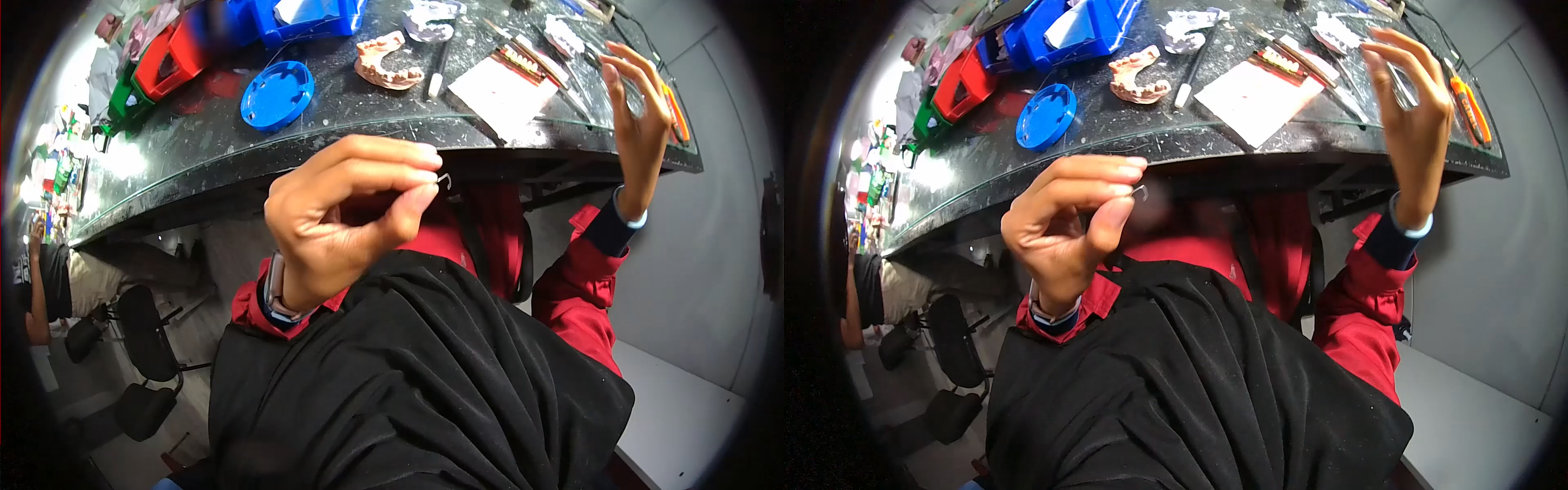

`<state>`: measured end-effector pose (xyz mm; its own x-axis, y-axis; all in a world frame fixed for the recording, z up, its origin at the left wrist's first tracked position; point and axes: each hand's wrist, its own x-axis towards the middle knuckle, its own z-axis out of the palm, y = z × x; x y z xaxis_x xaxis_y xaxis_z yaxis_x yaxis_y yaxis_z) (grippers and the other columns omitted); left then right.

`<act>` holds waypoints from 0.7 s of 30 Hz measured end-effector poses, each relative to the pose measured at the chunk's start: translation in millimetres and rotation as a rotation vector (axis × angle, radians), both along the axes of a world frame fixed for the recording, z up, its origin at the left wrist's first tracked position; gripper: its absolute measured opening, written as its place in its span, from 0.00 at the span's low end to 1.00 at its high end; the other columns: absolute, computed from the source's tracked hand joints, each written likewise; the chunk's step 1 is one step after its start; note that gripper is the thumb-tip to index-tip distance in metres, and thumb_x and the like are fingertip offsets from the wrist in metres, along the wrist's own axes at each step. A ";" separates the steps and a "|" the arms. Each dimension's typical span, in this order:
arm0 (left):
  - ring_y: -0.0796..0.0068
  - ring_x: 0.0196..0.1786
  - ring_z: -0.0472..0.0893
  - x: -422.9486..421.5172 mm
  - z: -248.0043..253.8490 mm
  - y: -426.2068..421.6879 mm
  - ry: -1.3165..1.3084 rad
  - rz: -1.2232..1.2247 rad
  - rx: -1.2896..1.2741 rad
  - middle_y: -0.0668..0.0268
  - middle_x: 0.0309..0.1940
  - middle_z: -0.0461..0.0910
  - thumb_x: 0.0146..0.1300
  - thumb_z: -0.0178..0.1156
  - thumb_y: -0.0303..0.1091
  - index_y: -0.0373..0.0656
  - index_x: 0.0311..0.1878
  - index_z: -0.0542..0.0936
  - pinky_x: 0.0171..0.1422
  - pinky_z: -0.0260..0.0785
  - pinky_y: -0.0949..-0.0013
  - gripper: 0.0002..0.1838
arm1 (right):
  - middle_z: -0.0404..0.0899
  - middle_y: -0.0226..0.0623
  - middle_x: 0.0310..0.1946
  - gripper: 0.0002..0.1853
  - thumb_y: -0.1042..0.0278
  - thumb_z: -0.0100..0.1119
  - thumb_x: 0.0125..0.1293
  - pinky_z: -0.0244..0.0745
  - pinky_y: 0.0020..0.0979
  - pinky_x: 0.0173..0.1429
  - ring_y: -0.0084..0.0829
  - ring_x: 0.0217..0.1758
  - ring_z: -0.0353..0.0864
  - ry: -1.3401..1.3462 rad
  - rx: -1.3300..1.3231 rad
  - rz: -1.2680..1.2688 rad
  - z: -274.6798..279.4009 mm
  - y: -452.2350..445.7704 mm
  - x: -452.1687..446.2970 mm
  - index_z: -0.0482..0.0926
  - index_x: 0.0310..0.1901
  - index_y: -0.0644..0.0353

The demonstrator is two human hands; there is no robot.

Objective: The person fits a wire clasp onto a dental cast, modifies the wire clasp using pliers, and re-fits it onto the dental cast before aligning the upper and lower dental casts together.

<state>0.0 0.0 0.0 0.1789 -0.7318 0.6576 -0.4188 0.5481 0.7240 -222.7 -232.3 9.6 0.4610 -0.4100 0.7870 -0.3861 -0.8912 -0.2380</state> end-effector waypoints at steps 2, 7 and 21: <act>0.72 0.38 0.82 3.1 2.1 -3.0 -0.071 0.027 0.073 0.60 0.35 0.83 0.52 0.67 0.21 0.36 0.34 0.83 0.43 0.74 0.72 0.06 | 0.81 0.41 0.46 0.07 0.76 0.63 0.53 0.73 0.37 0.55 0.40 0.53 0.78 -0.046 0.006 0.301 11.5 49.4 28.5 0.83 0.35 0.62; 0.69 0.40 0.81 -2.1 11.1 -11.3 -0.262 0.023 0.175 0.63 0.35 0.82 0.51 0.66 0.21 0.36 0.34 0.82 0.45 0.72 0.71 0.07 | 0.81 0.42 0.47 0.09 0.70 0.72 0.41 0.65 0.41 0.64 0.43 0.60 0.73 -0.002 0.040 0.604 3.5 96.2 53.3 0.84 0.28 0.59; 0.77 0.40 0.80 -1.7 2.7 -10.6 -0.178 -0.031 0.306 0.61 0.35 0.81 0.56 0.64 0.22 0.34 0.35 0.82 0.43 0.71 0.77 0.04 | 0.78 0.41 0.51 0.11 0.76 0.69 0.39 0.62 0.41 0.65 0.44 0.63 0.70 0.046 0.077 0.556 -14.6 97.2 58.1 0.79 0.28 0.58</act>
